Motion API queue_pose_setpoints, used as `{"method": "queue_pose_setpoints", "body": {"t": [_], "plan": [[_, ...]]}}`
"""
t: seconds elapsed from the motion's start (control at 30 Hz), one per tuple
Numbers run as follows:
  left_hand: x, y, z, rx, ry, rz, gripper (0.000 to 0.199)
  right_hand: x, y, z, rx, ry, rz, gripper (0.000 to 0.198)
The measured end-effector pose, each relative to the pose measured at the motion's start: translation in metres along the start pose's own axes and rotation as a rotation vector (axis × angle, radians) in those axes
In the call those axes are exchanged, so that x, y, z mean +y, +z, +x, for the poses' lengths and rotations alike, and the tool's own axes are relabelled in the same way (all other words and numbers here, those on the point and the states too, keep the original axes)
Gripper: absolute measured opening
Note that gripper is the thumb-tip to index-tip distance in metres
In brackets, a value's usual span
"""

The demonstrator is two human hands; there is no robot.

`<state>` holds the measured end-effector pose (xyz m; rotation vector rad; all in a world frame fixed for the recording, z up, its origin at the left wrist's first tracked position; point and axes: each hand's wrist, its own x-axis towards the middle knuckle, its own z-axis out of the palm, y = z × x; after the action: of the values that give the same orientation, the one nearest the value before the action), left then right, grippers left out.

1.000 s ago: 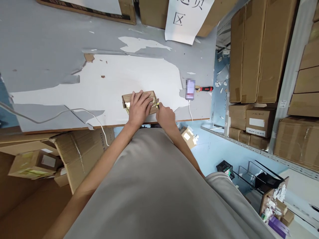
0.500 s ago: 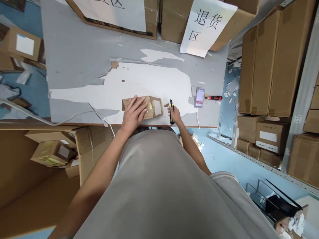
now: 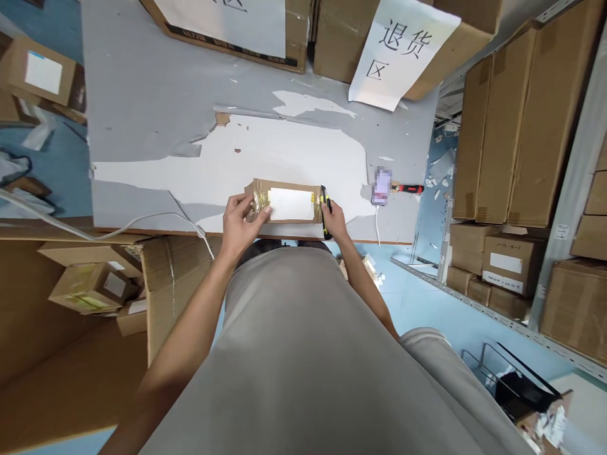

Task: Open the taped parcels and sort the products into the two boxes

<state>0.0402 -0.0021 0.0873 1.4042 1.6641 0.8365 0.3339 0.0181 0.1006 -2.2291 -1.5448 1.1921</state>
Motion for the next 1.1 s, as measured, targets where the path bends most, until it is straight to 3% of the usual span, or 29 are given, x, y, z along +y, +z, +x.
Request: {"method": "queue_pose_setpoints", "body": {"t": [0.2,0.3,0.47,0.63,0.8,1.1], "plan": [[-0.018,0.039,0.027,-0.148,-0.139,-0.103,0.052,0.008,-0.027,-0.018,0.037,0.114,-0.106,0.035],[-0.026,0.037,0.033,-0.189,-0.142,-0.092,0.054,0.005,-0.032,-0.021,0.015,0.086,-0.139,0.040],[-0.022,0.024,0.036,-0.170,-0.097,-0.118,0.057,-0.021,-0.043,-0.039,0.115,-0.052,-0.269,0.052],[-0.016,0.023,0.037,-0.198,-0.040,-0.133,0.038,-0.071,-0.041,-0.050,-0.142,-0.207,-0.508,0.051],[-0.026,0.024,0.038,-0.227,-0.030,-0.150,0.041,-0.112,-0.026,-0.040,-0.310,-0.308,-0.751,0.050],[-0.035,0.028,0.040,-0.244,-0.030,-0.167,0.039,-0.126,-0.006,-0.030,-0.391,-0.428,-0.952,0.044]]}}
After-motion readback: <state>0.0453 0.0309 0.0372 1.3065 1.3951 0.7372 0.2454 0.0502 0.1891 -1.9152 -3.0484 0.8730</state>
